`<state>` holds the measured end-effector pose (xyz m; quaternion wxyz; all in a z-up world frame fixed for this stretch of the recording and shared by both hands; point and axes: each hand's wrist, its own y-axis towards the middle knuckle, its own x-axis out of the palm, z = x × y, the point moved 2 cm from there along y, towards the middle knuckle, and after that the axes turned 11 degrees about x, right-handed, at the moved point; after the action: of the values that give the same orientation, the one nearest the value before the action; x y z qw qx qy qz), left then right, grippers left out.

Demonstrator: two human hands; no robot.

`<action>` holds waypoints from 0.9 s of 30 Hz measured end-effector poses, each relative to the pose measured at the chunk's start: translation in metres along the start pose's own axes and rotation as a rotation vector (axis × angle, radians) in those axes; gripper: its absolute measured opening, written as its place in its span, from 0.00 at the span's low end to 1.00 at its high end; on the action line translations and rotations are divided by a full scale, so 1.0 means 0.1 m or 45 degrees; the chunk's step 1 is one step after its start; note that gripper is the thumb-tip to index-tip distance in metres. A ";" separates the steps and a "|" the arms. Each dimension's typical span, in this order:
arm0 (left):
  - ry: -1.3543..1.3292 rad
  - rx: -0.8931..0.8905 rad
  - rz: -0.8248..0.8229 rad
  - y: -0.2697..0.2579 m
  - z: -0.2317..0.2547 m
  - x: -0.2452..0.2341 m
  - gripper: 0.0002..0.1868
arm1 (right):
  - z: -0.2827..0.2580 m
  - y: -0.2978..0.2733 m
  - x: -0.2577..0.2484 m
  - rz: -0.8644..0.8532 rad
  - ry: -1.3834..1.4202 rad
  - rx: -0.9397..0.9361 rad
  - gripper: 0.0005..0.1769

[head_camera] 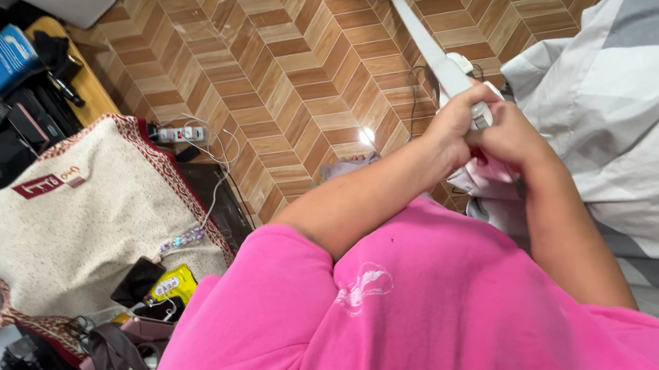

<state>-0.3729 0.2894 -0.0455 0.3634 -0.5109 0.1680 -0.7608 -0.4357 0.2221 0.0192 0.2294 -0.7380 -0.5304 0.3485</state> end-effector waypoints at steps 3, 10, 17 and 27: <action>-0.013 -0.095 -0.098 -0.34 -0.10 0.17 0.11 | 0.13 -0.35 -0.12 0.017 -0.046 0.017 0.16; 0.008 -0.176 -0.199 -0.45 -0.02 0.37 0.16 | 0.12 -0.42 -0.35 -0.012 -0.067 -0.053 0.17; -0.277 -0.308 -0.006 0.29 0.79 -0.33 0.23 | -0.50 0.36 0.04 -0.162 -0.017 -0.129 0.43; -0.689 -0.389 -0.310 0.00 1.34 0.03 0.22 | -1.58 0.21 -0.64 -0.386 -0.616 0.165 0.44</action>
<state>-0.2533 0.3025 0.0131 0.2204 -0.7594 0.1153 -0.6012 -0.3152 0.1596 0.1249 0.1924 -0.5296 -0.6505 0.5092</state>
